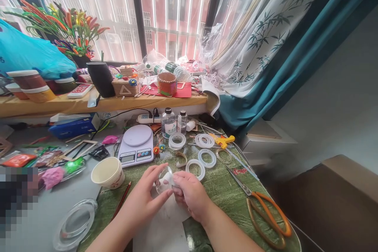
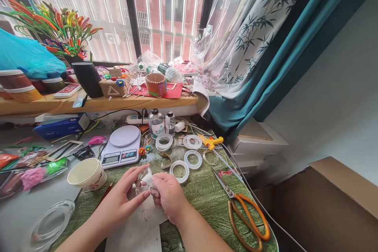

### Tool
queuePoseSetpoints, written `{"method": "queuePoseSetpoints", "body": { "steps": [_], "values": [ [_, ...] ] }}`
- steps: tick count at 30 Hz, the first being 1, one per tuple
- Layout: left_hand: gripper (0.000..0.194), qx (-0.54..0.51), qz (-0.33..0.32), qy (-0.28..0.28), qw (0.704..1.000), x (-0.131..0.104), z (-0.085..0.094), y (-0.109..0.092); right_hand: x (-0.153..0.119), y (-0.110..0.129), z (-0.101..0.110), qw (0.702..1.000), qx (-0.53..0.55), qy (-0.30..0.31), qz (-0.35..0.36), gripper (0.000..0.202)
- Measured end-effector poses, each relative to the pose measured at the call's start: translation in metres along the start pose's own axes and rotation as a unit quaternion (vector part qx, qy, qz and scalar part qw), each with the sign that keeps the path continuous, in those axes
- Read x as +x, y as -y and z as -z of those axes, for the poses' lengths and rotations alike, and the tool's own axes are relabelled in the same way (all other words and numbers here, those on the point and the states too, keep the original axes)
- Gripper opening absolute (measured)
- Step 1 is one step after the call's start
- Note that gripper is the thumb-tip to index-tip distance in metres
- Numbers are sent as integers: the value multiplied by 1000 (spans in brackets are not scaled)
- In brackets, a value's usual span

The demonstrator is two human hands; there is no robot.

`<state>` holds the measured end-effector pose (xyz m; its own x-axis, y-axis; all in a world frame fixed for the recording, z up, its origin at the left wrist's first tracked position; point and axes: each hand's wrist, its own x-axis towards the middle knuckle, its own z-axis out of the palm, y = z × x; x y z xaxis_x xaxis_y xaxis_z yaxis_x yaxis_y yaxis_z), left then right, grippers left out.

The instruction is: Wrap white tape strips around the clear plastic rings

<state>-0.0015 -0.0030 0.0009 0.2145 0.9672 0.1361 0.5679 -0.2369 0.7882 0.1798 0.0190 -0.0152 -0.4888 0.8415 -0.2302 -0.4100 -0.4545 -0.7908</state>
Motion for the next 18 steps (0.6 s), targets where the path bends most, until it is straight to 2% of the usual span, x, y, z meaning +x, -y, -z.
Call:
{"method": "queuePoseSetpoints", "body": {
  "steps": [4,7,11,14,18],
  "values": [
    [57,-51,-3,44,998,-1,2,4,-2,3,0,1000,9,8,3,42],
    [55,-56,14,34,998,-1,3,5,-4,4,0,999,6,39,2,39],
    [53,-28,16,20,999,0,0,7,-4,1,-3,1000,-9,19,19,43],
    [51,-40,19,17,999,0,-1,5,-4,-1,-5,997,-56,32,46,48],
    [58,-38,-10,35,999,-1,-1,1,-5,2,-4,997,-56,16,57,45]
  ]
}}
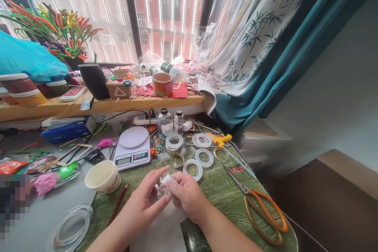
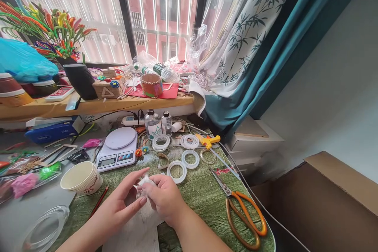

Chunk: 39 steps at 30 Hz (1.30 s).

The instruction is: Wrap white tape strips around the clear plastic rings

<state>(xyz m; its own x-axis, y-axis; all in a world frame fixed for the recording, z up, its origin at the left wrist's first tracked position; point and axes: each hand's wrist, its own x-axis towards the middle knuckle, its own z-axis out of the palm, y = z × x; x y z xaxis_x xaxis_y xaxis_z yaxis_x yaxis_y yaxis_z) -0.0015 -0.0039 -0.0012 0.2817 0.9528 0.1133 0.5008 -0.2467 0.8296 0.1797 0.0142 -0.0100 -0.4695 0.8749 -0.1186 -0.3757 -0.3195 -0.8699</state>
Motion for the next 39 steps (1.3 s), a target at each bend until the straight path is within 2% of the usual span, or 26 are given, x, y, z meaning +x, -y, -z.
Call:
{"method": "queuePoseSetpoints", "body": {
  "steps": [4,7,12,15,18,22,25,28,31,35,39],
  "values": [
    [66,11,-11,24,1000,-3,2,2,-1,5,3,997,59,8,-40,41],
    [70,0,-23,32,999,-3,6,3,-2,5,4,997,60,27,-51,41],
    [57,19,-3,-16,1000,2,8,-3,0,-1,0,1000,22,8,-18,45],
    [57,36,10,-31,999,3,6,-6,1,-4,-2,999,18,-30,-13,47],
    [55,46,28,-45,998,3,4,-6,0,-4,-2,999,4,-36,-11,47],
    [56,44,16,-22,999,2,3,-5,0,-4,-3,999,3,-43,-13,43],
    [55,33,30,-26,999,2,2,-5,1,-5,-3,999,0,-39,-9,43],
    [56,26,25,-12,999,2,0,-4,2,-8,-2,998,4,-58,-7,43],
    [55,30,45,-32,998,2,-3,-2,3,-10,-1,998,-27,-58,-8,44],
    [55,37,55,-38,997,3,-4,-1,1,-11,-2,992,-87,-79,41,46],
    [57,45,79,-49,995,6,-3,-2,1,-12,-3,991,-108,-53,60,48]
  ]
}}
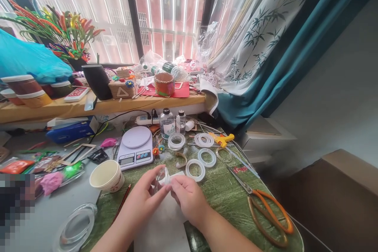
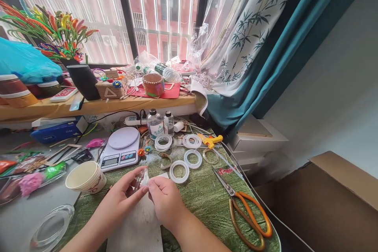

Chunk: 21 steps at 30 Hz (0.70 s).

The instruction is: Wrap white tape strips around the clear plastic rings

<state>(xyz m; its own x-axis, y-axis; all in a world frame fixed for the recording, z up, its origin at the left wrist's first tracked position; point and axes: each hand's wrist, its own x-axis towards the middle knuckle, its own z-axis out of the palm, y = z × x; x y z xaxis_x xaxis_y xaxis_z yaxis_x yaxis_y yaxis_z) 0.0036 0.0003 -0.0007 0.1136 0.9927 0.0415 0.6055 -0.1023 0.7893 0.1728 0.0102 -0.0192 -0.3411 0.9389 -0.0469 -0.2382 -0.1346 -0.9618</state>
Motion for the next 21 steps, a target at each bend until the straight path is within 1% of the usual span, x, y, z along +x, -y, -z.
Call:
{"method": "queuePoseSetpoints", "body": {
  "steps": [3,6,8,10,12,14,18,21],
  "values": [
    [58,12,3,13,1000,0,-1,0,2,0,0,1000,15,-20,-9,48],
    [56,16,-16,6,1000,-2,0,1,5,3,2,999,35,-14,-38,49],
    [58,11,-47,4,999,-3,3,2,5,7,4,997,56,1,-51,48],
    [64,4,-84,18,996,-3,8,3,5,11,7,993,94,24,-64,46],
    [70,3,-107,37,994,-2,11,4,5,12,9,988,127,38,-76,44],
    [71,5,-98,44,994,0,12,4,5,9,10,988,129,38,-74,46],
    [71,0,-28,10,1000,3,8,4,7,-1,7,997,60,31,-25,51],
    [73,9,-22,6,1000,2,2,3,6,-3,4,999,41,22,-2,52]
  ]
}}
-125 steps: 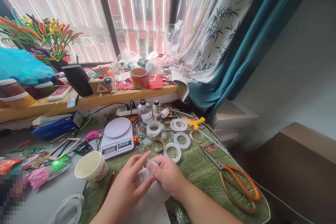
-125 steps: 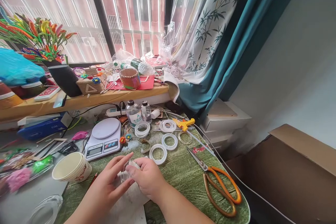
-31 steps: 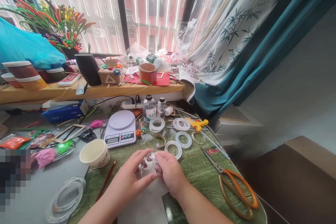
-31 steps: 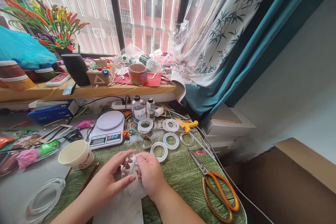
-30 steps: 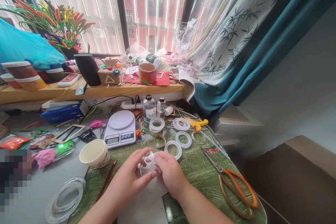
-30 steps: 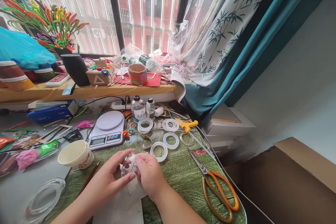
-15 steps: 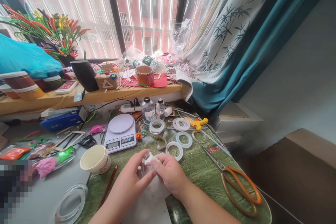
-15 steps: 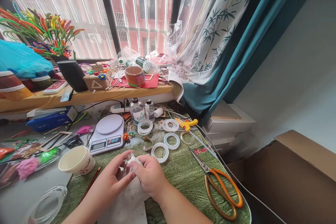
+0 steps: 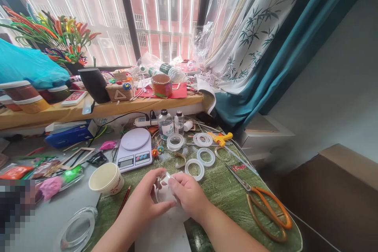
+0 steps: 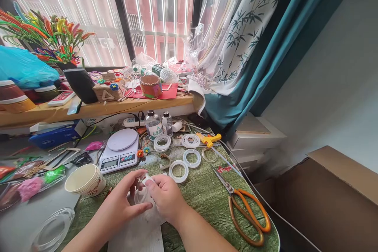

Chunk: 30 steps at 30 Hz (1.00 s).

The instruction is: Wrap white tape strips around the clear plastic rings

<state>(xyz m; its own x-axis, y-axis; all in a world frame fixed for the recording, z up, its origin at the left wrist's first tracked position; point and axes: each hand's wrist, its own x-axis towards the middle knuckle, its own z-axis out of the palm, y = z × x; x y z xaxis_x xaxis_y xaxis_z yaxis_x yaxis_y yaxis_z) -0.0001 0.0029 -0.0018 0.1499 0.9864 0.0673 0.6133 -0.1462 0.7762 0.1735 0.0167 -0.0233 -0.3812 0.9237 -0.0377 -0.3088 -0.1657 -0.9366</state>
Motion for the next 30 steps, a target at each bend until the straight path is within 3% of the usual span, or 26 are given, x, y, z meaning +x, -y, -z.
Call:
{"method": "queuePoseSetpoints", "body": {
  "steps": [4,10,17,20,24,27,30],
  "values": [
    [69,25,-12,13,1000,-3,0,0,-2,5,-1,1000,12,9,-14,49],
    [66,40,-92,35,994,-3,11,-1,-2,8,2,999,2,19,-37,48],
    [60,12,-12,24,1000,-1,5,2,-1,2,4,998,-54,9,-32,51],
    [59,22,-25,30,999,-2,6,1,-2,1,4,996,-84,-5,-22,50],
    [48,50,-29,-1,998,-2,6,-2,-3,1,1,994,-106,-22,-3,49],
    [50,51,-36,-3,998,-3,3,-4,-3,1,0,996,-74,-45,-31,51],
    [53,37,-25,-12,999,-3,1,-5,-2,0,0,997,-46,-23,-56,54]
  ]
}}
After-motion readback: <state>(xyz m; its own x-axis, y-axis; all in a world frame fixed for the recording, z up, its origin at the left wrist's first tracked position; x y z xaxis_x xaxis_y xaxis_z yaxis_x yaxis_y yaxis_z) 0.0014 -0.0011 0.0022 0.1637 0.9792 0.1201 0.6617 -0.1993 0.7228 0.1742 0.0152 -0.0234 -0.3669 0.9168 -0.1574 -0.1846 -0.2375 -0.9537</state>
